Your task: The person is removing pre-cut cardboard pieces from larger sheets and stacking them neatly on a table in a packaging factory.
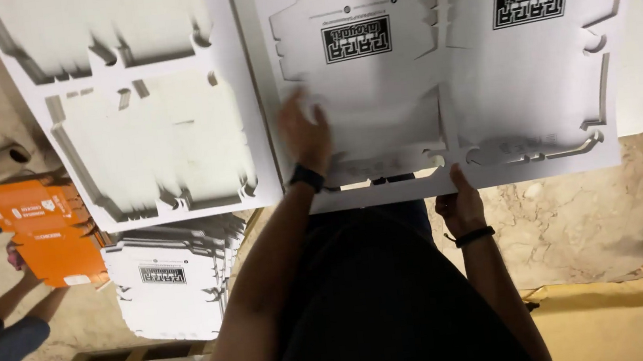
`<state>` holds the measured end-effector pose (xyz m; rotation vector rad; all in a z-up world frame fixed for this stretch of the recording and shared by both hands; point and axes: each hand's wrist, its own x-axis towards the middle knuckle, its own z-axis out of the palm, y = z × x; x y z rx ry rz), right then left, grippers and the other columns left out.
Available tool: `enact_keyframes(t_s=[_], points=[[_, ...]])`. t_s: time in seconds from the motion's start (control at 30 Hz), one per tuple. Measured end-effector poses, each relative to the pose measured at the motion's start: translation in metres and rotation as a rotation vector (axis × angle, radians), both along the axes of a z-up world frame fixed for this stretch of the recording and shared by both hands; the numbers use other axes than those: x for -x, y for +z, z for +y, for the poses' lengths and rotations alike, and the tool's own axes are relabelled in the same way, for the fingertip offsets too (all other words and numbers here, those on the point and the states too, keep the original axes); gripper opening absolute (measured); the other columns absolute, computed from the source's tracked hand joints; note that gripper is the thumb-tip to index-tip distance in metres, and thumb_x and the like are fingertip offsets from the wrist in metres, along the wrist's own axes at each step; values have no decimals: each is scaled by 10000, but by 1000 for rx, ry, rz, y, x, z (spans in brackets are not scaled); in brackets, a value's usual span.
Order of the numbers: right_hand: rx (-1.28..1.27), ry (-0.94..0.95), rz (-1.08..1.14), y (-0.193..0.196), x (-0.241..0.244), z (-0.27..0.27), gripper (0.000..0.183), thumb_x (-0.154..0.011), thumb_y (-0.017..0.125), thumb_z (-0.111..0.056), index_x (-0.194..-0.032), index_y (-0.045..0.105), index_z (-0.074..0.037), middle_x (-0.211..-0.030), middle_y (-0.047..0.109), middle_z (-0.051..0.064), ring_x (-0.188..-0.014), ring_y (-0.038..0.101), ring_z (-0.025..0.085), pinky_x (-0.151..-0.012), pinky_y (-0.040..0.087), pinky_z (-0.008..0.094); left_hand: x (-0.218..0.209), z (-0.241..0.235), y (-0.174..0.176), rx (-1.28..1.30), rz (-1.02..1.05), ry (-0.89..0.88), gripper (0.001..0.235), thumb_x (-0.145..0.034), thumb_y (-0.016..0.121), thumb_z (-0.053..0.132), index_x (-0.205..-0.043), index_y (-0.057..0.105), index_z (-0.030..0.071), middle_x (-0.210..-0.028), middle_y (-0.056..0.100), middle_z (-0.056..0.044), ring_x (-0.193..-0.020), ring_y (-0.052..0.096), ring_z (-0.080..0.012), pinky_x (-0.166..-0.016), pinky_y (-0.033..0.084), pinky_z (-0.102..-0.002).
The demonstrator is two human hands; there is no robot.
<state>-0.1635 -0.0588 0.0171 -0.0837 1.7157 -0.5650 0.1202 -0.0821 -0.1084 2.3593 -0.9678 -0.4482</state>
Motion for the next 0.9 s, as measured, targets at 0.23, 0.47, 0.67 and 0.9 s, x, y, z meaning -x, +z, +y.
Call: enact_keyframes(t_s=[0.23, 0.47, 0.67, 0.9], points=[[20, 99, -79, 3, 1, 4, 415, -1019, 639, -558, -990, 621, -144, -694, 518, -27, -528, 444, 115, -472, 309, 222, -32, -12, 70, -353, 480, 159, 701, -963, 639, 243, -1576, 306, 169, -1511, 354, -137, -1440, 353, -328, -1196, 354, -464], [-73, 34, -17, -29, 16, 30, 425, -1021, 596, -608, -1003, 586, -183, -664, 434, -16, -529, 468, 151, -452, 314, 212, -40, -22, 96, -273, 551, 273, 656, -891, 660, 189, -1493, 410, 110, -1467, 370, -150, -1391, 374, -315, -1183, 364, -472], [114, -57, 535, -59, 21, 49, 390, -972, 757, -440, -1152, 484, -229, -678, 478, -35, -515, 455, 70, -417, 319, 226, -71, -20, 101, -211, 709, 212, 499, -914, 645, 302, -1312, 478, 52, -1280, 550, -197, -1242, 568, -373, -1013, 494, -530], [390, 663, 110, -52, -154, -80, 422, -1000, 621, -303, -643, 619, -78, -482, 548, 119, -360, 547, 184, -356, 440, 292, -102, -66, 95, -384, 491, -236, 603, -773, 707, 636, -895, 725, 46, -764, 721, -155, -763, 751, -331, -611, 578, -432]])
